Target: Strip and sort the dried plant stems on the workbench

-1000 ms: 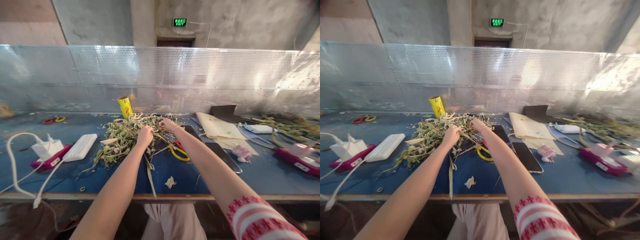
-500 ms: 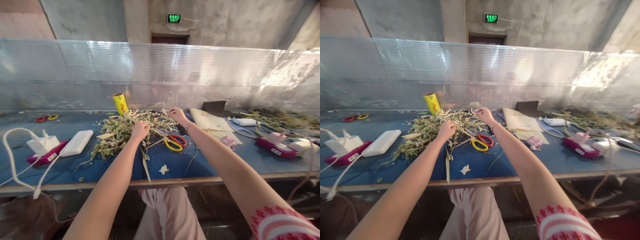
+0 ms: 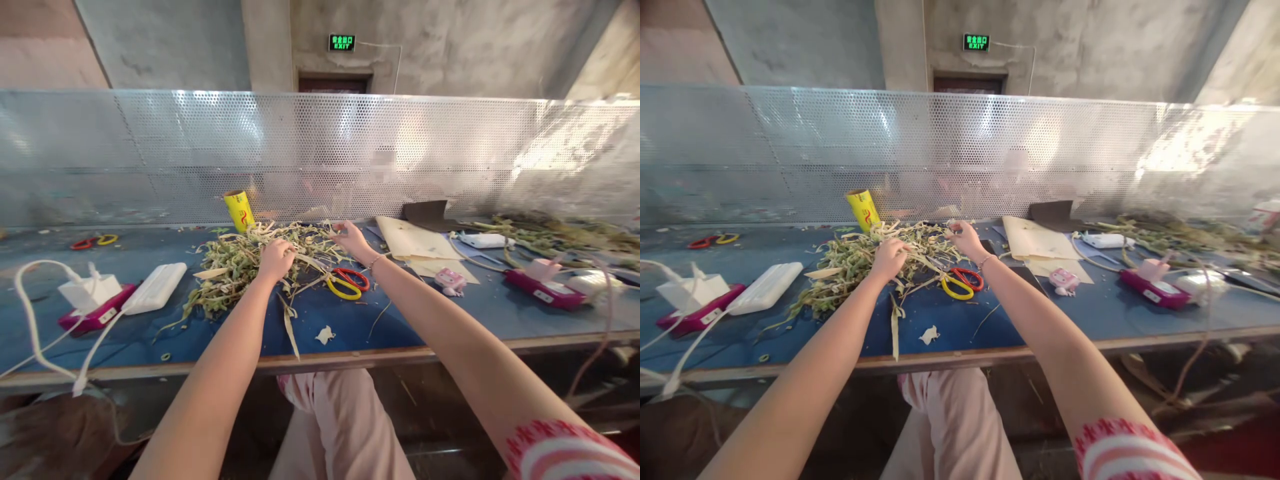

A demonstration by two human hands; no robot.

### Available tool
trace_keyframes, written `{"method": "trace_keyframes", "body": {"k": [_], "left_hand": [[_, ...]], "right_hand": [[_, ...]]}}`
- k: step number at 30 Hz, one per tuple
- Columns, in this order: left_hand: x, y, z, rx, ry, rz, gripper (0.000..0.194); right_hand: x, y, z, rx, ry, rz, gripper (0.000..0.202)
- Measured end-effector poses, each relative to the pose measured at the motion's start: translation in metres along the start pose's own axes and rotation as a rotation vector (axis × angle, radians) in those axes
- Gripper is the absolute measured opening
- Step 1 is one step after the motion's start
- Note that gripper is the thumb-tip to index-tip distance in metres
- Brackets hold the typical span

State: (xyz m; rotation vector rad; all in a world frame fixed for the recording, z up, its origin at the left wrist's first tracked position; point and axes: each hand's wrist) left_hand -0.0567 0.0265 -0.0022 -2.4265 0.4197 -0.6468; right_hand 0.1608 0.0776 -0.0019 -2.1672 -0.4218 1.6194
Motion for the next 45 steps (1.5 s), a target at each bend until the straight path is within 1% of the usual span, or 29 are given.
{"method": "trace_keyframes", "body": {"k": [3, 5, 7, 10, 12, 16, 18, 20, 23, 25, 29, 32, 35, 38, 42, 45], "left_hand": [[0.008, -0.001, -0.002, 0.137, 0.069, 0.085, 0.018], [0.016, -0.001, -0.001, 0.187, 0.132, 0.142, 0.017], [0.024, -0.001, 0.001, 0.182, 0.201, 0.153, 0.02], [0.032, 0.0, 0.004, 0.083, 0.284, 0.113, 0.023], [0.035, 0.001, 0.007, 0.045, 0.347, 0.074, 0.022], [0.036, 0.003, 0.009, -0.031, 0.536, -0.036, 0.023], [0.036, 0.003, 0.009, -0.065, 0.588, -0.076, 0.023], [0.036, 0.003, 0.008, -0.089, 0.619, -0.091, 0.022], [0.036, 0.003, 0.01, -0.142, 0.669, -0.103, 0.023], [0.035, 0.002, 0.012, -0.167, 0.701, -0.121, 0.023], [0.032, 0.0, 0.017, -0.148, 0.74, -0.183, 0.022], [0.031, -0.002, 0.018, -0.12, 0.708, -0.215, 0.023], [0.033, -0.003, 0.015, -0.098, 0.626, -0.177, 0.022], [0.036, -0.003, 0.013, -0.077, 0.554, -0.143, 0.016], [0.036, -0.003, 0.015, -0.07, 0.501, -0.116, 0.008], [0.034, -0.003, 0.017, -0.073, 0.483, -0.099, 0.006]], "right_hand": [[-0.016, 0.014, 0.013, -0.047, -0.261, 0.083, 0.027], [-0.026, 0.025, 0.02, -0.086, -0.413, 0.116, 0.03], [-0.033, 0.035, 0.026, -0.087, -0.517, 0.146, 0.032], [-0.038, 0.048, 0.031, -0.141, -0.587, 0.173, 0.033], [-0.038, 0.055, 0.034, -0.185, -0.593, 0.156, 0.032], [-0.035, 0.062, 0.039, -0.135, -0.584, 0.1, 0.029], [-0.033, 0.063, 0.041, -0.112, -0.569, 0.072, 0.029], [-0.03, 0.065, 0.044, -0.114, -0.55, 0.064, 0.031], [-0.026, 0.065, 0.046, -0.157, -0.502, 0.088, 0.035], [-0.023, 0.063, 0.046, -0.164, -0.463, 0.088, 0.035], [-0.018, 0.059, 0.044, -0.101, -0.436, 0.042, 0.031], [-0.018, 0.057, 0.042, -0.091, -0.46, 0.056, 0.029], [-0.02, 0.057, 0.041, -0.117, -0.457, 0.079, 0.029], [-0.021, 0.057, 0.039, -0.107, -0.446, 0.087, 0.026], [-0.02, 0.056, 0.038, -0.1, -0.419, 0.088, 0.021], [-0.017, 0.055, 0.038, -0.093, -0.394, 0.092, 0.018]]}}
Point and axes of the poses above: each hand's wrist, its own y-axis away from the middle knuckle, its own z-axis out of the palm, x = y × z, and after that the axes turned 1 degree about -z, right-handed
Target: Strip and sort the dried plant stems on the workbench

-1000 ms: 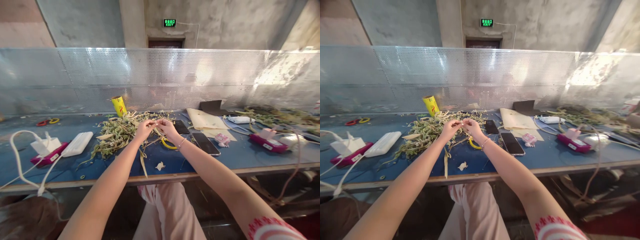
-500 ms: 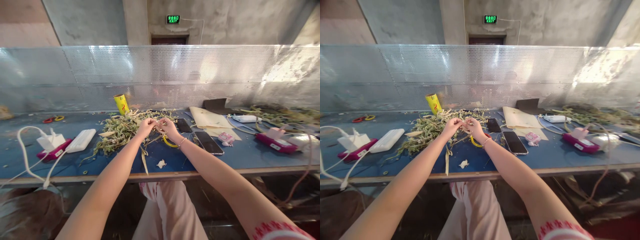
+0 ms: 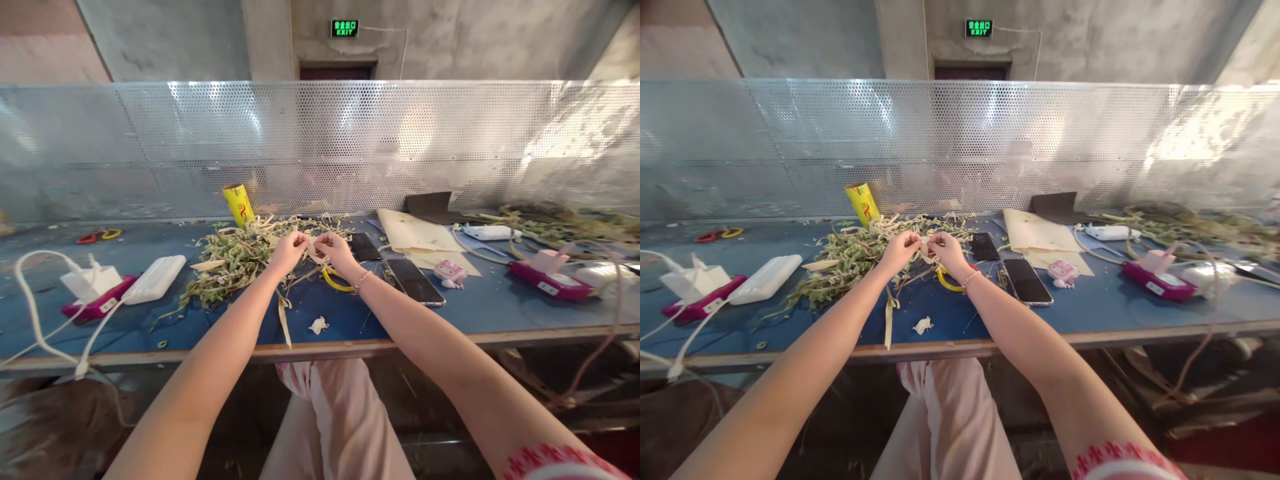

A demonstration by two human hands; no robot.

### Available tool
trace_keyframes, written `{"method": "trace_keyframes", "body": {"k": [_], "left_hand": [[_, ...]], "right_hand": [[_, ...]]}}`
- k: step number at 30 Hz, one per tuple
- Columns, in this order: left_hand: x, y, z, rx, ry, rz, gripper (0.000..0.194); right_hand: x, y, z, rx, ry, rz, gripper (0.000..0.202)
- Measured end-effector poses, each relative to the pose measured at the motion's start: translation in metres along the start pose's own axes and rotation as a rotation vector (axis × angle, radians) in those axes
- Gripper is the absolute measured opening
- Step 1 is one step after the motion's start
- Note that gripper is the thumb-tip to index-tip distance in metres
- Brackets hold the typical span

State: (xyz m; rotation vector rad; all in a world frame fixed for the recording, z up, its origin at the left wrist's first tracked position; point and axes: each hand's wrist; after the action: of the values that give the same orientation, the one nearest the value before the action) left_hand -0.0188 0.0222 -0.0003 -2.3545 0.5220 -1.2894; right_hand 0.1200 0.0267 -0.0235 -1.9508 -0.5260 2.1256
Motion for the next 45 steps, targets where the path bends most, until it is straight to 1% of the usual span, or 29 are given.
{"method": "trace_keyframes", "body": {"k": [5, 8, 11, 13, 14, 15, 16, 17, 18, 19, 20, 21, 22, 26, 29, 33, 37, 41, 45], "left_hand": [[-0.003, 0.0, 0.001, 0.012, 0.029, 0.008, 0.011], [-0.003, 0.0, 0.001, 0.021, 0.049, 0.005, 0.013], [-0.004, 0.0, 0.001, 0.035, 0.095, -0.023, 0.013], [-0.005, 0.0, 0.001, 0.035, 0.105, -0.036, 0.014], [-0.005, 0.0, 0.0, 0.038, 0.105, -0.042, 0.014], [-0.005, 0.001, 0.0, 0.043, 0.105, -0.049, 0.014], [-0.005, 0.001, -0.001, 0.05, 0.103, -0.056, 0.014], [-0.005, 0.001, -0.001, 0.06, 0.099, -0.062, 0.014], [-0.005, 0.001, -0.002, 0.07, 0.091, -0.064, 0.014], [-0.005, 0.001, -0.002, 0.075, 0.083, -0.063, 0.014], [-0.005, 0.001, -0.002, 0.076, 0.077, -0.062, 0.014], [-0.004, 0.001, -0.002, 0.07, 0.078, -0.062, 0.014], [-0.004, 0.001, -0.002, 0.058, 0.087, -0.064, 0.014], [-0.002, 0.002, -0.001, 0.038, 0.133, -0.067, 0.015], [-0.002, 0.002, -0.001, 0.052, 0.132, -0.079, 0.016], [0.0, 0.002, -0.001, 0.041, 0.132, -0.081, 0.017], [0.0, 0.002, -0.001, 0.049, 0.135, -0.093, 0.017], [-0.003, 0.001, -0.003, 0.072, 0.105, -0.072, 0.016], [-0.003, 0.0, -0.004, 0.068, 0.079, -0.044, 0.017]], "right_hand": [[0.002, -0.001, -0.002, 0.021, 0.023, 0.027, 0.015], [0.001, 0.0, 0.001, 0.024, 0.016, 0.033, 0.015], [-0.003, -0.001, 0.002, 0.015, 0.091, 0.01, 0.011], [-0.006, -0.004, -0.006, -0.018, 0.2, -0.018, 0.009], [-0.007, -0.007, -0.014, -0.039, 0.282, -0.034, 0.009], [-0.008, -0.01, -0.024, -0.01, 0.418, -0.066, 0.011], [-0.007, -0.013, -0.036, 0.05, 0.599, -0.087, 0.015], [-0.006, -0.016, -0.048, 0.131, 0.794, -0.066, 0.023], [-0.004, -0.018, -0.061, 0.206, 0.984, 0.024, 0.034], [-0.001, -0.02, -0.072, 0.245, 1.138, 0.155, 0.048], [0.003, -0.021, -0.081, 0.233, 1.239, 0.285, 0.06], [0.007, -0.021, -0.088, 0.198, 1.287, 0.399, 0.066], [0.011, -0.022, -0.092, 0.167, 1.3, 0.447, 0.068], [0.018, -0.023, -0.092, 0.167, 1.336, 0.444, 0.068], [0.017, -0.026, -0.092, 0.163, 1.344, 0.45, 0.072], [0.016, -0.028, -0.098, 0.139, 1.338, 0.475, 0.074], [0.015, -0.028, -0.101, 0.123, 1.351, 0.463, 0.075], [0.01, -0.025, -0.1, 0.112, 1.382, 0.461, 0.075], [-0.002, -0.018, -0.095, 0.057, 1.427, 0.442, 0.071]]}}
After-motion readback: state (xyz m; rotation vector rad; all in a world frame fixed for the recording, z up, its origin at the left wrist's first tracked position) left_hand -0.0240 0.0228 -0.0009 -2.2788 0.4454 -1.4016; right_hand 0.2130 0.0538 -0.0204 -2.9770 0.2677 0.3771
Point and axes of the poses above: each hand's wrist, its own y-axis away from the middle knuckle, its own z-axis out of the palm, x = y × z, and after that the axes turned 1 degree about -z, right-handed
